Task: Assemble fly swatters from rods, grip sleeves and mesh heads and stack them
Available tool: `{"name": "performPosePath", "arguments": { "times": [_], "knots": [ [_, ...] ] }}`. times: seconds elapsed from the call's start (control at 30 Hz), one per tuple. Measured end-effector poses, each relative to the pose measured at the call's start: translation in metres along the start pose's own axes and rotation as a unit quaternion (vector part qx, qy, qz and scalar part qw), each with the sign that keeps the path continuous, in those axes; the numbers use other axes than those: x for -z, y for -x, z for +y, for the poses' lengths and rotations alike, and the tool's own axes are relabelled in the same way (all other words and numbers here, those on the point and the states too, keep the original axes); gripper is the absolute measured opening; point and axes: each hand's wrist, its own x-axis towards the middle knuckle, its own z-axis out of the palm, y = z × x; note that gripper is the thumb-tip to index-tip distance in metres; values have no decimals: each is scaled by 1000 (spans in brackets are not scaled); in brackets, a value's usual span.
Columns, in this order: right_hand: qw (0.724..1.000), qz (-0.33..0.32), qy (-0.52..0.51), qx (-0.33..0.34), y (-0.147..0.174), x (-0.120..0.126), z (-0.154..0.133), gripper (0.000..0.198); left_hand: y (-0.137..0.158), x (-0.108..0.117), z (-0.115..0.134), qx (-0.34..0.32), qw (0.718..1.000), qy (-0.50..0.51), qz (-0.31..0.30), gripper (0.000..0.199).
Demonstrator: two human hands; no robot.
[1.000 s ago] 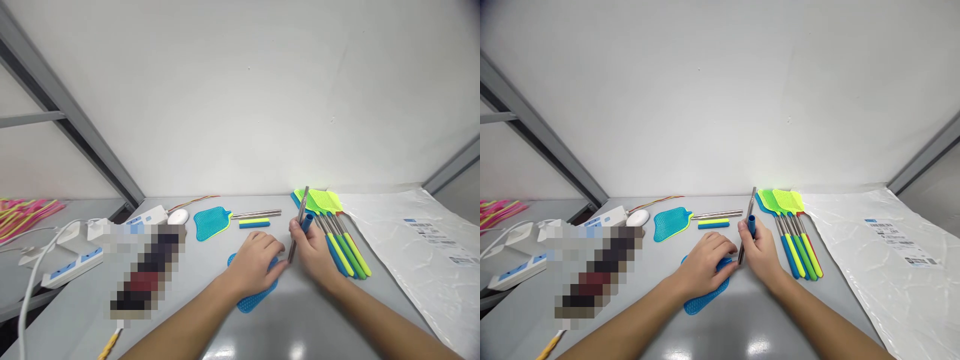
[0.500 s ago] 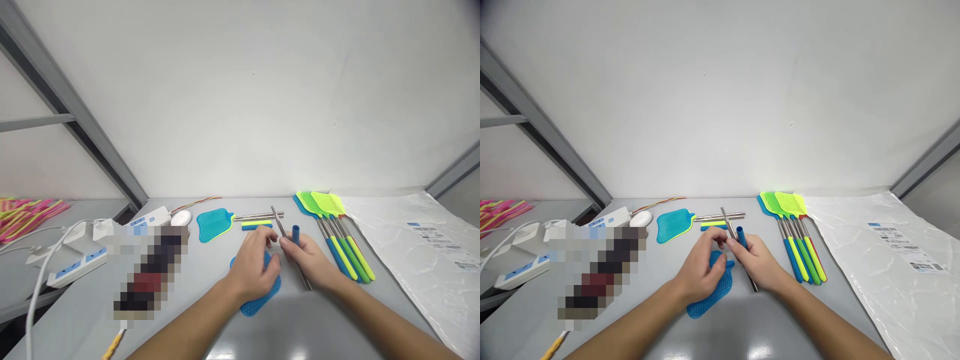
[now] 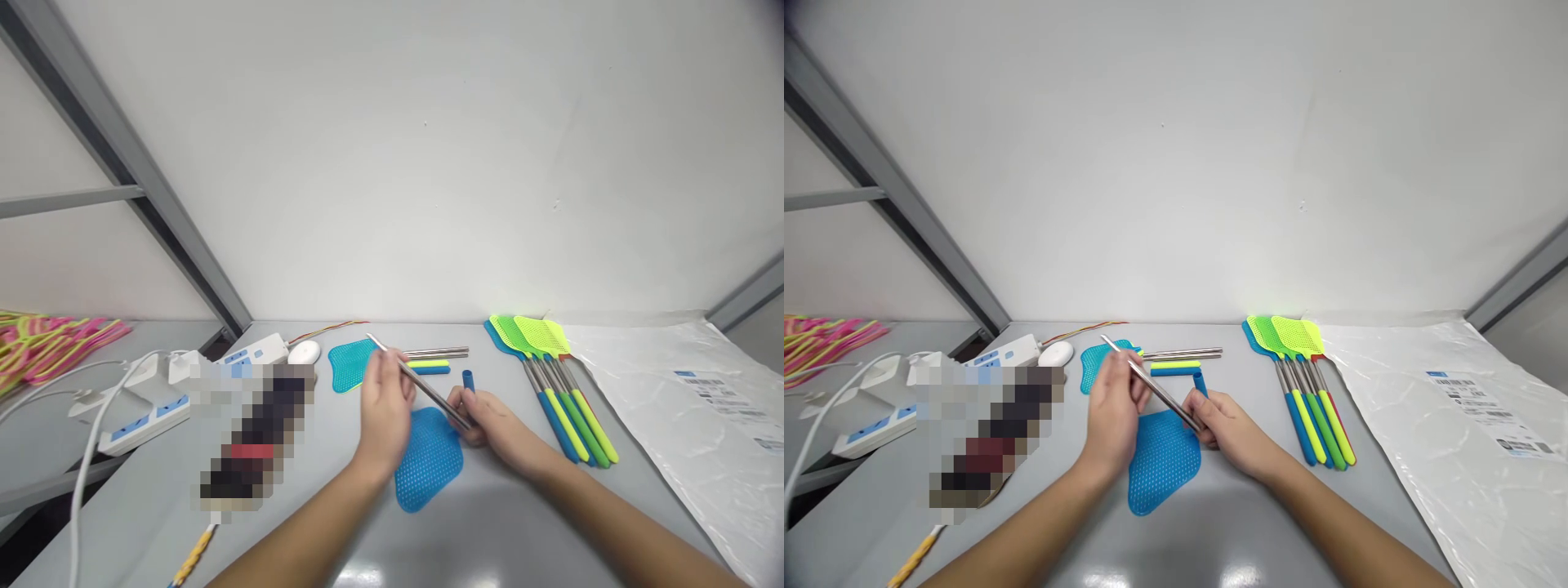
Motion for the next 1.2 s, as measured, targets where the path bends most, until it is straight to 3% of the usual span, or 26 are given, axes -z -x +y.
{"name": "performPosePath", "arguments": {
  "times": [0.1,0.23,0.53,1.2],
  "knots": [
    [1000,-16,13,8,-2,1,6,52,-21,13,16,-96,990,35,99,29],
    [998,-12,53,17,-2,-1,12,47,-37,25,30,-159,974,58,152,30],
    [987,-30,157,9,0,-6,1,45,-16,12,25,-146,986,8,75,30],
    [986,-35,160,17,1,-2,3,45,-12,12,23,-139,984,-108,16,30]
  ]
}}
